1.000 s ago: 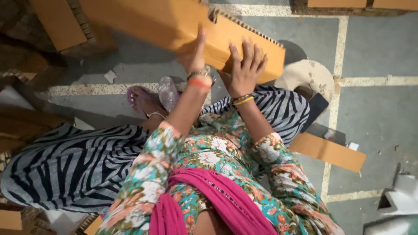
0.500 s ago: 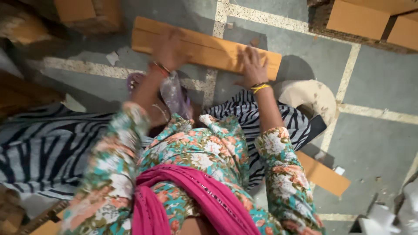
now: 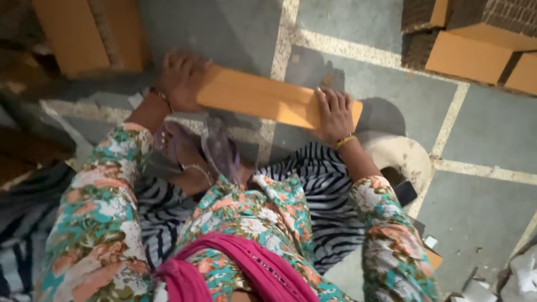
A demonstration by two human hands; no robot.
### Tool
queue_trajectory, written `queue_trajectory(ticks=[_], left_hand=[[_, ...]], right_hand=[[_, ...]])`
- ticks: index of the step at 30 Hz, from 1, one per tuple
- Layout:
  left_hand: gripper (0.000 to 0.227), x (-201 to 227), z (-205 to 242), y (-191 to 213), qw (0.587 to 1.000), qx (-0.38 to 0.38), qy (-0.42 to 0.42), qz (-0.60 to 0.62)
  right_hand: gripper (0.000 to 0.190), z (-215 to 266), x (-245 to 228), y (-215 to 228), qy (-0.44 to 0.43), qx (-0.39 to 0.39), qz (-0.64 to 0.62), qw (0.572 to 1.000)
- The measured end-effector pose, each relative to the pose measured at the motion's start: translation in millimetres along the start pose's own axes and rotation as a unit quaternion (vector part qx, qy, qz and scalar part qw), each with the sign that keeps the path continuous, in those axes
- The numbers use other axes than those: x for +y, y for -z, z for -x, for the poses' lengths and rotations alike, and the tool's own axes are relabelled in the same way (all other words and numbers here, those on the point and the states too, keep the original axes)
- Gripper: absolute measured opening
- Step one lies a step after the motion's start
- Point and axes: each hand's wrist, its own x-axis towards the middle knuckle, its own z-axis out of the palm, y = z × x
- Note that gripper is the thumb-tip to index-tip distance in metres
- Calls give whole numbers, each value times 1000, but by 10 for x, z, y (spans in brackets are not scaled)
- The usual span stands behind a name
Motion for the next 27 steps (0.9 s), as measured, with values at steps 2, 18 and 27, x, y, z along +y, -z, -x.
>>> queue_trajectory(ticks=[2,18,27], left_hand=[[115,-9,-61,112,1000,-5,-6,11],[118,96,8,286,995,-4,23,98],[124,619,-492,130,989,-116,19,95]], right_hand=[[115,-46,30,31,5,8,13,1000],[117,0,-142,15,-17,-12,-14,1000],[123,-638,-790,-369,29,-8,42,999]])
